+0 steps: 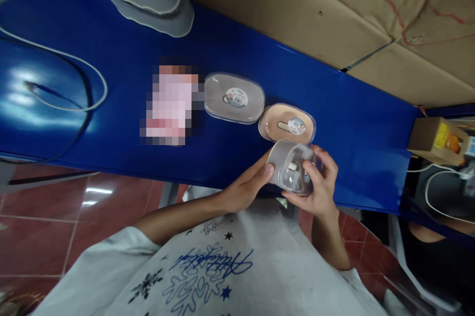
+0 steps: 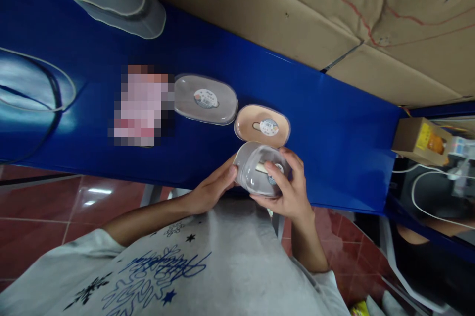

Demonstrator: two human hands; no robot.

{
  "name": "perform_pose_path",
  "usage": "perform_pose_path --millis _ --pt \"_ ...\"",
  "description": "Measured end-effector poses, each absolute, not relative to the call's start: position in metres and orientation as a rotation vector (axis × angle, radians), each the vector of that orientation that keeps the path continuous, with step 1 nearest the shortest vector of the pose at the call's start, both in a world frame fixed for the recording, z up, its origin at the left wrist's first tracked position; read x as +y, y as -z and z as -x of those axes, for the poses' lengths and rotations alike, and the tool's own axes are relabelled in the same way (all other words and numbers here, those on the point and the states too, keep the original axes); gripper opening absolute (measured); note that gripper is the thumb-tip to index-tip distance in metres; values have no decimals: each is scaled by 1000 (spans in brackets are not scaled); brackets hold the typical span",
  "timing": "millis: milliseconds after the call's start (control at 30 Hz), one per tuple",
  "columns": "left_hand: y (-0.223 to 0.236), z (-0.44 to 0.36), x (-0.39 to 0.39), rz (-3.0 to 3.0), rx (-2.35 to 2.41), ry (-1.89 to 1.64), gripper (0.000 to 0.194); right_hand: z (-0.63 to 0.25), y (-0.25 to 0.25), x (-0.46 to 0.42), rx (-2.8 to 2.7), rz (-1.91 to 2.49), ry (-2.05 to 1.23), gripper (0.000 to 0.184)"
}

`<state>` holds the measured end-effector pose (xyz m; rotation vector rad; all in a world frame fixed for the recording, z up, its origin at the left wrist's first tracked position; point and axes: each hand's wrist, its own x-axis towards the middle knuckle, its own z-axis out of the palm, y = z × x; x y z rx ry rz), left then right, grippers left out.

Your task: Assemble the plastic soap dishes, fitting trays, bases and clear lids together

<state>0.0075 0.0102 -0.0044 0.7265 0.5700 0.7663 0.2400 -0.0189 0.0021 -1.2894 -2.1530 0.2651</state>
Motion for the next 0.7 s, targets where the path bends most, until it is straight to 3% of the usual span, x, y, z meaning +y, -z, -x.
perform_pose_path --millis 100,233,433,700 --pt "7 -6 9 -667 495 -702 60 -246 -14 -22 -2183 1313 -337 88" --pt "6 4 8 -813 488 -635 60 -272 -26 -30 -2127 1426 -290 94" --pt "-7 37 23 -1464 965 -931 35 -341 -28 5 -1954 1611 -44 90" --pt "-43 65 33 -1920 1126 -1321 30 -349 -11 128 -2257 1495 -114 75"
